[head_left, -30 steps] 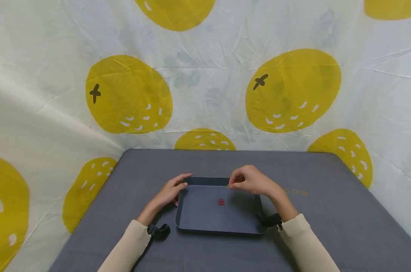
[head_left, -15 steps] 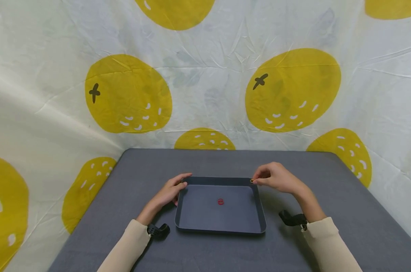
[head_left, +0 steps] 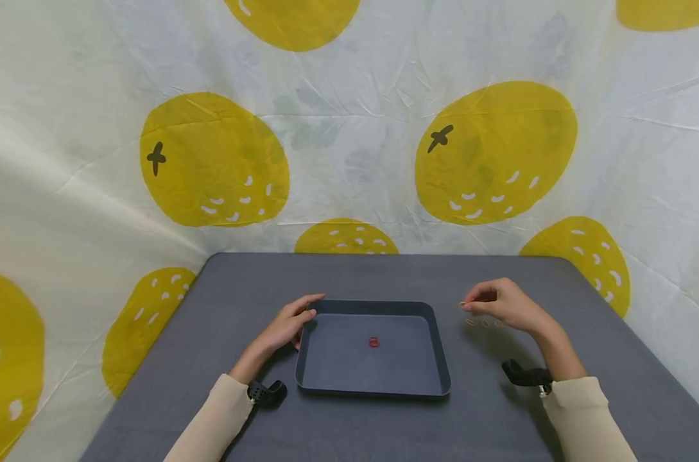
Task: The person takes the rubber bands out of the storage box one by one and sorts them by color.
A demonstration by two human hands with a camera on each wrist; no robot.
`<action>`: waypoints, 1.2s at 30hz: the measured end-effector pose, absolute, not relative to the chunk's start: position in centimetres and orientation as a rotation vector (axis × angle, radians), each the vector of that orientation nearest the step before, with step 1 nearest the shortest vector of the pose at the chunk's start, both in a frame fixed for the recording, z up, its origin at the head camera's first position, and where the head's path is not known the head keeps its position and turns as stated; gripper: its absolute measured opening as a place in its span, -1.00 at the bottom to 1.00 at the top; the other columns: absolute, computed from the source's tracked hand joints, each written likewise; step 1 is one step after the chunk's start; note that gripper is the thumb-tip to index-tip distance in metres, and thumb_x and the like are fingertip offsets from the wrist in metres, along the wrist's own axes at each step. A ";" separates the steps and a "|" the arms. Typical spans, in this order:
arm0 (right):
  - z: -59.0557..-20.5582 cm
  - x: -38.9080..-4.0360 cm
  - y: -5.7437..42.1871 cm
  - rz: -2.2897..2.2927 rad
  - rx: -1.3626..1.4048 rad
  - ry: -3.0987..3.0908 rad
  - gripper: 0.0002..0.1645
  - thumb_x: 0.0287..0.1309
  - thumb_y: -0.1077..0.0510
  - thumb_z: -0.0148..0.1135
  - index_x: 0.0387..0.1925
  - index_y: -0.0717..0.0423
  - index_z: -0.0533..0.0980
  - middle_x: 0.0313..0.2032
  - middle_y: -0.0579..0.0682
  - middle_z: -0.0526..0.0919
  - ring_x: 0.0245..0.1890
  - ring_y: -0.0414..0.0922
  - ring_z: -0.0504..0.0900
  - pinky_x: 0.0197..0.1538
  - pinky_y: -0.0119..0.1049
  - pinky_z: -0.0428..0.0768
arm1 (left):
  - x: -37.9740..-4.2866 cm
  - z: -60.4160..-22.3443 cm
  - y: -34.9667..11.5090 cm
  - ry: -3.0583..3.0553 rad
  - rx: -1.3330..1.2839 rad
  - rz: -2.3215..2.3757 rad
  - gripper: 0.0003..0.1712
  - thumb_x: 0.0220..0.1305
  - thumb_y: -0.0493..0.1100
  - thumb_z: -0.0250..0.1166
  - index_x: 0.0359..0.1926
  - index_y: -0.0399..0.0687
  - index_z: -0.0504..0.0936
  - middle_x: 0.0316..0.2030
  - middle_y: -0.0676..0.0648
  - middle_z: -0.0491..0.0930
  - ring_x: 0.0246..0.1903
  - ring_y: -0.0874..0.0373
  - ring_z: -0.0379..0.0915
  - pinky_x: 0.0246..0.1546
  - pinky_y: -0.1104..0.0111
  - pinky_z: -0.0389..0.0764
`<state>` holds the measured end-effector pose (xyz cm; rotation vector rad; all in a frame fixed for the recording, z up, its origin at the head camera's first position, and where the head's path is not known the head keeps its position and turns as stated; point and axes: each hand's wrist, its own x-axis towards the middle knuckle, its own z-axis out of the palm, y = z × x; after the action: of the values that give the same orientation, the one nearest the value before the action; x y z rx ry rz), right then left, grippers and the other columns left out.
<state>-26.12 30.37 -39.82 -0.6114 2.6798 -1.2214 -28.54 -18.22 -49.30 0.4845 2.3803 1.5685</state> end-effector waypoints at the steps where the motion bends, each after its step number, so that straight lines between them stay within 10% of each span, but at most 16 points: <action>1: -40.0 -26.2 30.7 -1.230 -0.603 2.674 -0.80 0.36 0.14 0.35 -0.17 0.22 0.73 -0.12 0.25 0.78 -0.31 -0.16 0.73 -0.27 -0.25 0.71 | -28.5 -49.3 -18.3 2.381 0.484 1.569 -0.46 0.63 -0.07 0.05 0.55 0.18 0.34 -0.72 0.01 0.31 -0.80 0.11 0.39 -0.69 0.16 0.65; 36: -43.9 -25.8 41.5 -0.987 -0.235 2.801 -0.69 0.41 0.14 0.28 -0.11 0.35 0.72 -0.37 -0.03 0.74 -0.45 -0.32 0.55 -0.34 -0.39 0.58 | -28.3 -49.0 -18.2 2.380 0.467 1.557 -0.45 0.64 -0.04 0.05 0.55 0.23 0.33 -0.63 -0.04 0.38 -0.78 0.13 0.34 -0.66 0.11 0.66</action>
<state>-25.82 41.52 -43.90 -0.2348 2.8014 -0.9865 -28.32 -18.24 -49.01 0.4668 2.3797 1.5570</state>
